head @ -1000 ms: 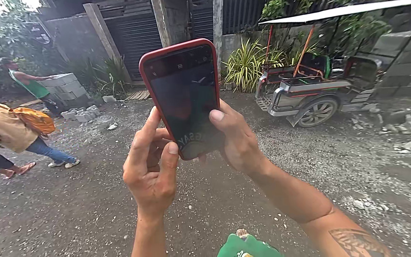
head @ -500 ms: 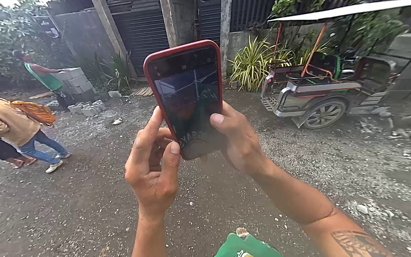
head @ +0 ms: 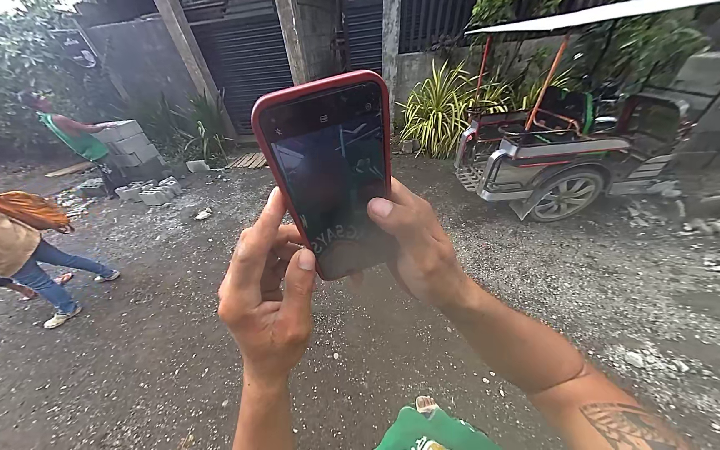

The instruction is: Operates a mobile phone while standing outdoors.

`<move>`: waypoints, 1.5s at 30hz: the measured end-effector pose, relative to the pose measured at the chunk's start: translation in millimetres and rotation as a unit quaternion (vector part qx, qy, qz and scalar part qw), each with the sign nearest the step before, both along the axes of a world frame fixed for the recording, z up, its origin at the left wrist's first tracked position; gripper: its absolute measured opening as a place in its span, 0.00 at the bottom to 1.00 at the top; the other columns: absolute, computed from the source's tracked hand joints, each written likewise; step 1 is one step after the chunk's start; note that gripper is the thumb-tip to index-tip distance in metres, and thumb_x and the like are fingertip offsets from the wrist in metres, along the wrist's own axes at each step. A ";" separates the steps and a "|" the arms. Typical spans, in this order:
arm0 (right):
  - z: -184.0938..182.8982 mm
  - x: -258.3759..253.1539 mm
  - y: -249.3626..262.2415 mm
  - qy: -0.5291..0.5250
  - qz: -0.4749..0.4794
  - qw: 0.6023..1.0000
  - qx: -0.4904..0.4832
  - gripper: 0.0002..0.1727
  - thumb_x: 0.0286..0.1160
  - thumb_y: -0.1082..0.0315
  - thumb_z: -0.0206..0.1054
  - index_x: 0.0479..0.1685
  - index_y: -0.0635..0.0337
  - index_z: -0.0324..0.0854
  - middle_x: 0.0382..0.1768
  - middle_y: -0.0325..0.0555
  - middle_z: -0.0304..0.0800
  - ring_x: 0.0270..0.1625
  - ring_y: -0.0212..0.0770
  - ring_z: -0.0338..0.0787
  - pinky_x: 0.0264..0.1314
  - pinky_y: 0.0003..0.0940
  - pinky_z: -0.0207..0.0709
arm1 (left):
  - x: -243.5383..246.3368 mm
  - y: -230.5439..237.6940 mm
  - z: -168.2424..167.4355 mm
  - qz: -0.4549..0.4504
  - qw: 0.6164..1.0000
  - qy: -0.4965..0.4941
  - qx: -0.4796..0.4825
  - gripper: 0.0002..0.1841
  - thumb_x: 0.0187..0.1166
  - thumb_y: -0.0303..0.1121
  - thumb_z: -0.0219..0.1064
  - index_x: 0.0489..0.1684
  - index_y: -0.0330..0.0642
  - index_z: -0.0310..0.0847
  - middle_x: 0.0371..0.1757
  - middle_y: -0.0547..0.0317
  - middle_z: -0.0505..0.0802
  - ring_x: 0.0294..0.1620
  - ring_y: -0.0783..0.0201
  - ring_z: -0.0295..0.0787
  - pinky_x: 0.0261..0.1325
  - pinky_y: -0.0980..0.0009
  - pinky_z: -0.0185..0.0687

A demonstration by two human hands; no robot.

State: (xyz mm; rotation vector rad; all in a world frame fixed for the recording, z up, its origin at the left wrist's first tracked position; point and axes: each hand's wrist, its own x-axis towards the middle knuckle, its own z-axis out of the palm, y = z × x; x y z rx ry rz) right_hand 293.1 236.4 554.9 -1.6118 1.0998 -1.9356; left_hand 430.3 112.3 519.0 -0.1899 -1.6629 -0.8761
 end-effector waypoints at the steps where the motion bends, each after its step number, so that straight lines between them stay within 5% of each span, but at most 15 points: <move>1: 0.2 -0.1 -0.4 0.000 0.001 1.000 -0.002 0.21 0.94 0.56 0.42 0.68 0.59 0.71 0.47 0.51 0.86 0.32 0.41 0.91 0.22 0.34 0.88 | -0.4 -0.5 0.3 0.000 1.000 0.000 0.000 0.27 0.86 0.30 0.62 0.86 0.42 0.67 0.55 0.61 0.90 0.35 0.72 0.86 0.33 0.78 0.86; 8: -0.3 -1.8 -4.6 -0.010 0.007 1.000 -0.002 0.22 0.94 0.53 0.42 0.69 0.57 0.71 0.47 0.51 0.87 0.33 0.42 0.92 0.22 0.35 0.88 | -0.7 -4.3 1.7 0.004 1.000 -0.002 -0.004 0.28 0.85 0.30 0.63 0.86 0.41 0.67 0.55 0.61 0.90 0.35 0.71 0.86 0.33 0.77 0.86; 18: 1.9 0.3 -8.8 -0.004 -0.011 1.000 -0.006 0.18 0.92 0.61 0.46 0.67 0.59 0.73 0.47 0.51 0.86 0.34 0.42 0.92 0.21 0.34 0.88 | -2.1 -8.3 0.1 -0.004 1.000 0.005 -0.002 0.27 0.85 0.30 0.63 0.85 0.41 0.68 0.56 0.60 0.90 0.36 0.71 0.87 0.34 0.76 0.87; 45: 1.4 7.9 1.7 -0.028 -0.043 0.999 -0.014 0.23 0.96 0.53 0.42 0.66 0.59 0.76 0.44 0.50 0.88 0.31 0.39 0.92 0.20 0.32 0.88 | 0.5 3.8 -1.2 -0.016 1.000 0.008 0.003 0.27 0.85 0.31 0.65 0.85 0.43 0.69 0.57 0.61 0.89 0.35 0.71 0.87 0.33 0.77 0.87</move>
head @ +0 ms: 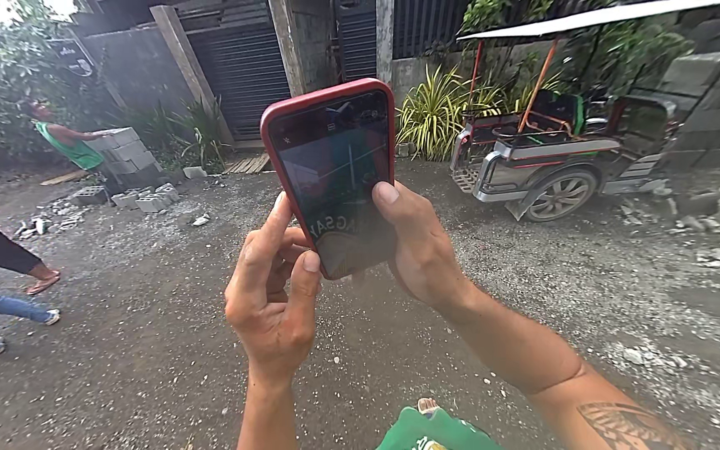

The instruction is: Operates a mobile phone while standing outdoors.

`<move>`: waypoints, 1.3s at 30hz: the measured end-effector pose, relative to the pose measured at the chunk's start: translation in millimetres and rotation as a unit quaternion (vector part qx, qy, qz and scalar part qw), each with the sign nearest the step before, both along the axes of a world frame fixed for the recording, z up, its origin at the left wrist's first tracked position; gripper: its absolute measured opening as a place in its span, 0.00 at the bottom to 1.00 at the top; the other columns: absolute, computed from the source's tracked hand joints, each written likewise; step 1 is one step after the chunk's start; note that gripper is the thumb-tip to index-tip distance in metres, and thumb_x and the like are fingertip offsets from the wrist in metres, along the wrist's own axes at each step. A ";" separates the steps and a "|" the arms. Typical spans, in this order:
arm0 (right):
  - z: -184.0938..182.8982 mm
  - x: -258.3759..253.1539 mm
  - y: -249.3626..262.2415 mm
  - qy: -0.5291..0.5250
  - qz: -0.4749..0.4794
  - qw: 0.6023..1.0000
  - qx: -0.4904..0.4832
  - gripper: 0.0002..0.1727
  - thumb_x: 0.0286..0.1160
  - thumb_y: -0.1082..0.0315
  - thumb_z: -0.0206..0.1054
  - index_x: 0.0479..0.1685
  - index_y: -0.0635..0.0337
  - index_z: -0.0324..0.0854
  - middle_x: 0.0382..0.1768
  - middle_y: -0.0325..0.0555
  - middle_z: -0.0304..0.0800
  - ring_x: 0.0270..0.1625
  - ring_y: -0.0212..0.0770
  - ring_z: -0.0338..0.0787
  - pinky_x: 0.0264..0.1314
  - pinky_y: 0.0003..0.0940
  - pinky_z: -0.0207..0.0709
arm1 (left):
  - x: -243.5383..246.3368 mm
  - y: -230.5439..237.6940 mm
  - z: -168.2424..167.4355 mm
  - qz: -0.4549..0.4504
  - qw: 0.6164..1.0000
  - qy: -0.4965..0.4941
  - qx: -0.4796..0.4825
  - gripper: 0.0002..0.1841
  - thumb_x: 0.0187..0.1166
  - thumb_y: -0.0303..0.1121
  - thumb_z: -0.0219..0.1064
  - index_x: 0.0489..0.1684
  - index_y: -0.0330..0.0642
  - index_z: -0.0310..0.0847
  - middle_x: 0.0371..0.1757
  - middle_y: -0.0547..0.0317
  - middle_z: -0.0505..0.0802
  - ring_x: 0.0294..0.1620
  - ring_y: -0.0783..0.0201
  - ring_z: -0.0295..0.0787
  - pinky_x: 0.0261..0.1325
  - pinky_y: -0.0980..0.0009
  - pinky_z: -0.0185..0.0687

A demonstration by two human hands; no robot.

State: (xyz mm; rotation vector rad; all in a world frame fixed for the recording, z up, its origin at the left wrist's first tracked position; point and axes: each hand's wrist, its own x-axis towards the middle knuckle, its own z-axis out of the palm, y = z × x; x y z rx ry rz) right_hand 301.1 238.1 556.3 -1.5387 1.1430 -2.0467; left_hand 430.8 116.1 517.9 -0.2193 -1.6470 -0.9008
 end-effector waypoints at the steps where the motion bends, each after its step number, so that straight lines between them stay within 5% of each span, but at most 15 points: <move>1: 0.2 0.4 0.2 -0.001 -0.001 1.000 0.000 0.23 0.96 0.52 0.42 0.66 0.58 0.76 0.44 0.50 0.88 0.31 0.39 0.92 0.20 0.32 0.88 | 0.2 0.1 -0.1 0.001 1.000 0.000 -0.001 0.27 0.85 0.31 0.64 0.85 0.43 0.69 0.57 0.61 0.89 0.35 0.71 0.87 0.33 0.77 0.87; 10: 1.2 2.1 -0.1 -0.011 -0.019 1.000 0.007 0.26 0.96 0.49 0.41 0.61 0.59 0.79 0.42 0.53 0.89 0.29 0.43 0.92 0.18 0.35 0.87 | -0.8 1.0 -2.2 -0.007 1.000 0.000 0.001 0.27 0.85 0.30 0.64 0.85 0.44 0.70 0.57 0.60 0.90 0.35 0.70 0.88 0.33 0.76 0.88; 17: -0.6 -0.3 -1.0 -0.007 0.001 1.000 0.009 0.29 0.94 0.42 0.42 0.66 0.56 0.77 0.46 0.52 0.89 0.33 0.43 0.93 0.21 0.37 0.89 | -1.1 -1.0 -1.0 -0.007 1.000 0.002 -0.001 0.27 0.85 0.29 0.63 0.85 0.43 0.69 0.54 0.60 0.90 0.34 0.70 0.87 0.32 0.76 0.87; 23: 11.9 -0.4 3.8 0.041 0.010 0.998 -0.036 0.32 0.92 0.45 0.50 0.89 0.42 0.51 0.62 0.51 0.82 0.42 0.44 0.94 0.18 0.36 0.89 | -0.5 0.8 15.4 -0.025 1.000 0.011 -0.001 0.28 0.85 0.28 0.62 0.86 0.40 0.66 0.53 0.60 0.90 0.34 0.70 0.87 0.30 0.76 0.87; 28: 28.3 4.6 11.7 0.095 -0.013 0.991 -0.096 0.44 0.88 0.46 0.57 0.98 0.35 0.32 0.69 0.51 0.78 0.49 0.41 0.92 0.26 0.34 0.91 | 0.3 5.2 39.4 -0.049 0.999 0.010 -0.003 0.30 0.85 0.27 0.60 0.88 0.38 0.63 0.53 0.59 0.89 0.31 0.69 0.86 0.26 0.75 0.86; 33: 51.6 11.0 25.8 0.149 -0.041 0.978 -0.139 0.43 0.89 0.50 0.55 0.98 0.48 0.34 0.85 0.49 0.62 0.65 0.39 0.87 0.37 0.31 0.93 | 2.1 14.2 69.1 -0.070 0.997 0.015 -0.042 0.31 0.85 0.28 0.60 0.89 0.36 0.60 0.55 0.60 0.89 0.33 0.72 0.86 0.29 0.79 0.84; 35: 60.1 13.3 33.7 0.178 -0.052 0.971 -0.154 0.43 0.90 0.52 0.54 0.97 0.55 0.34 0.87 0.48 0.56 0.75 0.37 0.78 0.61 0.34 0.88 | 3.9 18.6 80.5 -0.070 0.995 0.018 -0.063 0.31 0.85 0.28 0.60 0.89 0.35 0.59 0.57 0.61 0.89 0.35 0.72 0.87 0.31 0.80 0.85; 37: 66.7 18.0 42.2 0.173 -0.049 0.969 -0.167 0.43 0.88 0.54 0.56 0.96 0.54 0.35 0.87 0.48 0.57 0.76 0.38 0.77 0.65 0.36 0.87 | 7.6 24.5 91.1 -0.063 0.995 0.018 -0.081 0.31 0.85 0.28 0.59 0.89 0.34 0.58 0.56 0.61 0.88 0.35 0.72 0.86 0.31 0.79 0.86; 39: 71.4 23.6 52.5 0.167 -0.062 0.969 -0.173 0.42 0.86 0.58 0.57 0.96 0.53 0.38 0.85 0.48 0.60 0.73 0.37 0.80 0.57 0.32 0.89 | 13.8 33.6 98.9 -0.056 0.994 0.015 -0.093 0.31 0.85 0.28 0.59 0.90 0.34 0.57 0.56 0.62 0.88 0.36 0.73 0.87 0.32 0.79 0.86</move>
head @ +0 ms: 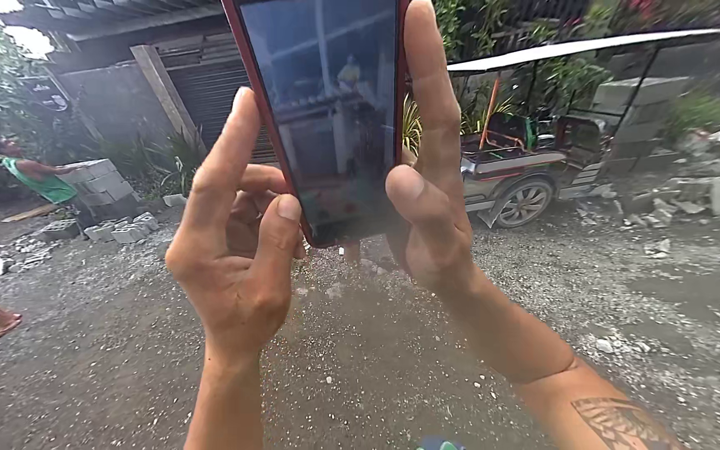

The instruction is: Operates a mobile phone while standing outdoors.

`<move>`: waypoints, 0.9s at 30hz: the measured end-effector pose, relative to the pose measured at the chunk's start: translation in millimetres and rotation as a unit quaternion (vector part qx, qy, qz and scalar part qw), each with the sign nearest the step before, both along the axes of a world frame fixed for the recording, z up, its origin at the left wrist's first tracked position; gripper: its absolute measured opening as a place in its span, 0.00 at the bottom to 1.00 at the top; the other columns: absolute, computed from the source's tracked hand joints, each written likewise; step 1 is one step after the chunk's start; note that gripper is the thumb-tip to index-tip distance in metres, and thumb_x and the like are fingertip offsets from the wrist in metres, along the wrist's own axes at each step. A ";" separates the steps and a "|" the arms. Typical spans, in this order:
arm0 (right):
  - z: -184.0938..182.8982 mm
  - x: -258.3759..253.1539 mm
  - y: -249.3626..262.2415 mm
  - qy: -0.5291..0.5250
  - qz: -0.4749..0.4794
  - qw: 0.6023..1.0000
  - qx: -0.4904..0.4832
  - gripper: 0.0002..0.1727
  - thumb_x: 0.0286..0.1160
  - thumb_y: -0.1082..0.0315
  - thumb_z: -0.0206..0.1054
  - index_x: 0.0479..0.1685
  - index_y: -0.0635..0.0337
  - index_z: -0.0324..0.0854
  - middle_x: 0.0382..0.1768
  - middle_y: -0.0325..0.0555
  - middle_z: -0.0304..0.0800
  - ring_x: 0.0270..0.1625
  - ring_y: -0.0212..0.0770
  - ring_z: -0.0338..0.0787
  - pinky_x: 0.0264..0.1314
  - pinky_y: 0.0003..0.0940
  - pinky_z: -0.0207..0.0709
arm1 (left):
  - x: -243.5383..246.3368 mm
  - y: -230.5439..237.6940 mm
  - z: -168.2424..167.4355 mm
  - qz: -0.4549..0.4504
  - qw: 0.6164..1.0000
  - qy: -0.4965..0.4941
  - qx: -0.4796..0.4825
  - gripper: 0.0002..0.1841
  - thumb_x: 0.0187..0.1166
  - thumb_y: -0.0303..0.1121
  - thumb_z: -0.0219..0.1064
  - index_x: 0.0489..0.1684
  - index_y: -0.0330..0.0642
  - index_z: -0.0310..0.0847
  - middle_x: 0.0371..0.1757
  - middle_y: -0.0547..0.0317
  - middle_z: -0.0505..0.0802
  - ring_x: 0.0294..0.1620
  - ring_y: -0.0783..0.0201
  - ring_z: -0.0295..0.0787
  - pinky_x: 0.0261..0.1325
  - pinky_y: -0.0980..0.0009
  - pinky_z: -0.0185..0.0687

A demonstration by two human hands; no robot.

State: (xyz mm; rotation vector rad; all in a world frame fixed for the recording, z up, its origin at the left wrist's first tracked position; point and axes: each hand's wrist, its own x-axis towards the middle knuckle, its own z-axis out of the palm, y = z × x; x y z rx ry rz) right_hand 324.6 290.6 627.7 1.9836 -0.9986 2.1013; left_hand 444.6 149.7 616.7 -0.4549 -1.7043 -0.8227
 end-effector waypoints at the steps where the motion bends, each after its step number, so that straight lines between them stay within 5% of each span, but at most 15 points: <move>1: 2.2 2.0 6.2 0.010 0.000 1.000 0.002 0.43 0.85 0.62 0.55 0.96 0.56 0.35 0.85 0.49 0.59 0.76 0.38 0.76 0.66 0.35 0.85 | 3.8 6.0 2.7 0.001 1.000 0.000 -0.002 0.31 0.85 0.28 0.59 0.90 0.34 0.57 0.56 0.62 0.88 0.36 0.72 0.87 0.32 0.79 0.86; 4: 5.5 9.5 21.5 0.013 0.040 0.999 -0.013 0.48 0.75 0.75 0.57 0.94 0.63 0.30 0.81 0.56 0.62 0.76 0.45 0.77 0.74 0.43 0.83 | 17.4 28.9 6.4 0.013 1.000 -0.001 0.000 0.32 0.83 0.26 0.59 0.89 0.33 0.57 0.57 0.60 0.87 0.32 0.72 0.85 0.28 0.79 0.85; 7: 2.2 24.6 48.0 -0.005 0.060 0.998 0.001 0.54 0.68 0.80 0.61 0.96 0.53 0.31 0.81 0.54 0.62 0.70 0.46 0.83 0.53 0.40 0.92 | 32.3 55.2 6.0 0.020 1.000 0.009 -0.008 0.31 0.84 0.26 0.58 0.89 0.32 0.57 0.57 0.59 0.87 0.33 0.71 0.86 0.27 0.79 0.86; 11: -2.9 41.1 80.3 -0.009 0.062 0.998 0.001 0.57 0.62 0.82 0.63 0.96 0.51 0.32 0.82 0.54 0.61 0.63 0.44 0.86 0.38 0.35 0.93 | 49.6 90.2 3.0 0.030 0.999 0.008 -0.018 0.31 0.85 0.29 0.58 0.90 0.33 0.56 0.57 0.60 0.88 0.35 0.72 0.87 0.30 0.79 0.86; 16: -3.7 53.9 115.3 0.014 0.048 0.999 0.000 0.59 0.60 0.81 0.64 0.96 0.56 0.29 0.87 0.54 0.53 0.77 0.46 0.76 0.65 0.42 0.88 | 64.6 125.7 -0.1 0.031 0.999 0.001 -0.012 0.31 0.85 0.29 0.58 0.89 0.33 0.58 0.57 0.59 0.88 0.35 0.72 0.87 0.31 0.79 0.85; 18: -5.6 60.9 131.7 0.010 0.048 0.999 0.008 0.59 0.61 0.81 0.64 0.96 0.55 0.28 0.86 0.54 0.54 0.76 0.45 0.77 0.63 0.41 0.88 | 70.6 140.8 -3.0 0.028 1.000 -0.001 -0.005 0.31 0.86 0.29 0.58 0.89 0.33 0.57 0.57 0.60 0.88 0.35 0.72 0.86 0.30 0.80 0.85; 22: -8.0 76.9 161.6 -0.017 0.060 0.998 0.023 0.57 0.64 0.80 0.63 0.96 0.50 0.30 0.83 0.53 0.59 0.61 0.41 0.86 0.39 0.34 0.92 | 84.4 169.5 -7.4 0.021 1.000 -0.006 0.005 0.31 0.85 0.28 0.57 0.90 0.33 0.57 0.57 0.59 0.88 0.34 0.72 0.86 0.29 0.80 0.84; 27: -6.9 94.8 192.3 -0.019 0.054 0.998 0.023 0.56 0.64 0.80 0.61 0.96 0.53 0.30 0.82 0.54 0.61 0.64 0.43 0.85 0.46 0.36 0.92 | 100.9 199.2 -6.5 0.017 1.000 -0.010 0.006 0.31 0.85 0.29 0.58 0.90 0.33 0.57 0.58 0.59 0.88 0.35 0.72 0.86 0.31 0.80 0.84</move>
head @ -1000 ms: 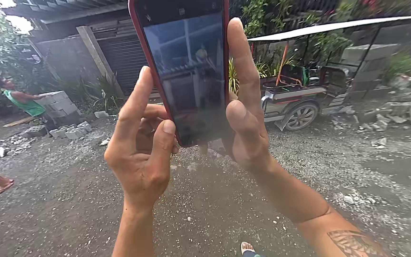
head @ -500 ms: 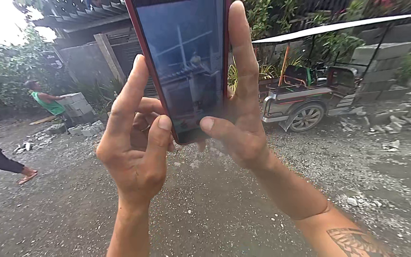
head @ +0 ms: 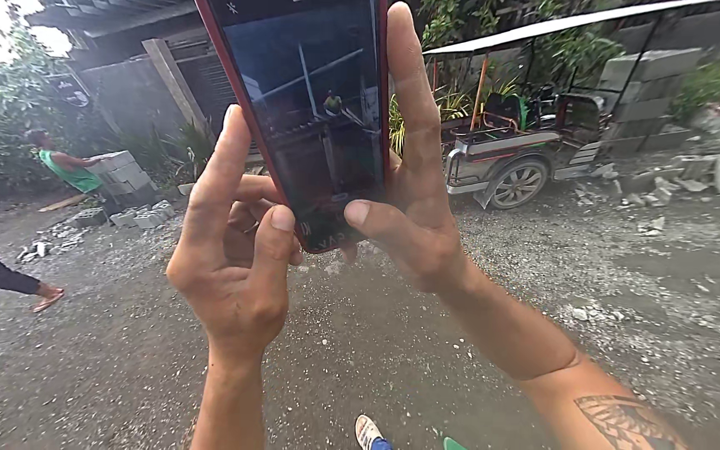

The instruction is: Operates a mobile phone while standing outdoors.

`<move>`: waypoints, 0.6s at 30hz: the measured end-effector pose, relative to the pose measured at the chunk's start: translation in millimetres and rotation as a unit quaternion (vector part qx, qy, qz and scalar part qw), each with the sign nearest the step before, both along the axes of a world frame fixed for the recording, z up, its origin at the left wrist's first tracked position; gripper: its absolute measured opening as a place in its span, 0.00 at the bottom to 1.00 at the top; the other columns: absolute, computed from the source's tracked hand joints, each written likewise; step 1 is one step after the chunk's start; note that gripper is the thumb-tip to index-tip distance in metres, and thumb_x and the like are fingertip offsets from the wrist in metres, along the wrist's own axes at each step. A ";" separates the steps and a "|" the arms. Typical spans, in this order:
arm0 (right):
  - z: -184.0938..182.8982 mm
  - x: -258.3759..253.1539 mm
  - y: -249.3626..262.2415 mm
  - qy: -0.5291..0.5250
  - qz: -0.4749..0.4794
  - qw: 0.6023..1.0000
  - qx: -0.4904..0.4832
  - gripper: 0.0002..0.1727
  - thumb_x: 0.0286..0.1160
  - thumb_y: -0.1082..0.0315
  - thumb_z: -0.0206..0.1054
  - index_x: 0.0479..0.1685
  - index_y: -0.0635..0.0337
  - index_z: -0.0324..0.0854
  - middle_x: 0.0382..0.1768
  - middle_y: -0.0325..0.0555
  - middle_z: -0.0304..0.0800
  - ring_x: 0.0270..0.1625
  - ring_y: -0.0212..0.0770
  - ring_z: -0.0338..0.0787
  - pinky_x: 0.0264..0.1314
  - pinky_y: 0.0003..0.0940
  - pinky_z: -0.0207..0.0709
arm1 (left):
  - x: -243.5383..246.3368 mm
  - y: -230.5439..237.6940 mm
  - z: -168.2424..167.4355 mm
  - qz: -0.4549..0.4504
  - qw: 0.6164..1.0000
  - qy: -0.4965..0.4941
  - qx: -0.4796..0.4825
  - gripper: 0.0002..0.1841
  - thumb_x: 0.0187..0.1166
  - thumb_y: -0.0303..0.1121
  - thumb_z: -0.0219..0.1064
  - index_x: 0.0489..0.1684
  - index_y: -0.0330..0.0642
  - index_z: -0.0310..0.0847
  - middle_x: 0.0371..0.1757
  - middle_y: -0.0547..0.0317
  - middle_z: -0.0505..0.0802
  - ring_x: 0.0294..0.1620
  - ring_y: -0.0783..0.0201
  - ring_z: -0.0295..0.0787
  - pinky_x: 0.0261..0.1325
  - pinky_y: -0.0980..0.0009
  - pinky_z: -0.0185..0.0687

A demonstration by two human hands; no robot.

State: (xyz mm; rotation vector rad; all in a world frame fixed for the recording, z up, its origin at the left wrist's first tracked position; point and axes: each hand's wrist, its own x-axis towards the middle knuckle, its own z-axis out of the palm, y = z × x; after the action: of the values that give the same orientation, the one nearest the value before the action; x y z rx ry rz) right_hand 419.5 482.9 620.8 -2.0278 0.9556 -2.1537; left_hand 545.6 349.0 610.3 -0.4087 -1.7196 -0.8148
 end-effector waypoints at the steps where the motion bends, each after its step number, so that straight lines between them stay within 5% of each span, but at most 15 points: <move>1: 1.0 2.7 5.4 0.005 0.002 1.000 0.003 0.57 0.64 0.80 0.62 0.96 0.53 0.28 0.83 0.54 0.59 0.68 0.43 0.83 0.52 0.38 0.91 | 3.1 4.8 0.8 0.000 1.000 0.002 -0.001 0.31 0.85 0.29 0.58 0.89 0.33 0.57 0.58 0.59 0.88 0.35 0.72 0.86 0.31 0.80 0.84; 18: 15.2 57.3 23.9 0.038 0.010 0.999 -0.029 0.64 0.50 0.88 0.62 0.96 0.57 0.29 0.87 0.56 0.54 0.79 0.47 0.75 0.70 0.45 0.86 | 64.4 30.6 13.1 0.019 1.000 0.010 -0.008 0.32 0.85 0.28 0.58 0.90 0.34 0.57 0.57 0.61 0.88 0.33 0.72 0.85 0.28 0.80 0.84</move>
State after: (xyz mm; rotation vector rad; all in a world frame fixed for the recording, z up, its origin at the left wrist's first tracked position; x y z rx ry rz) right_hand 476.7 506.8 636.0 -2.1501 0.8868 -2.1346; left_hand 610.0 379.6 623.3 -0.3928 -1.7115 -0.7670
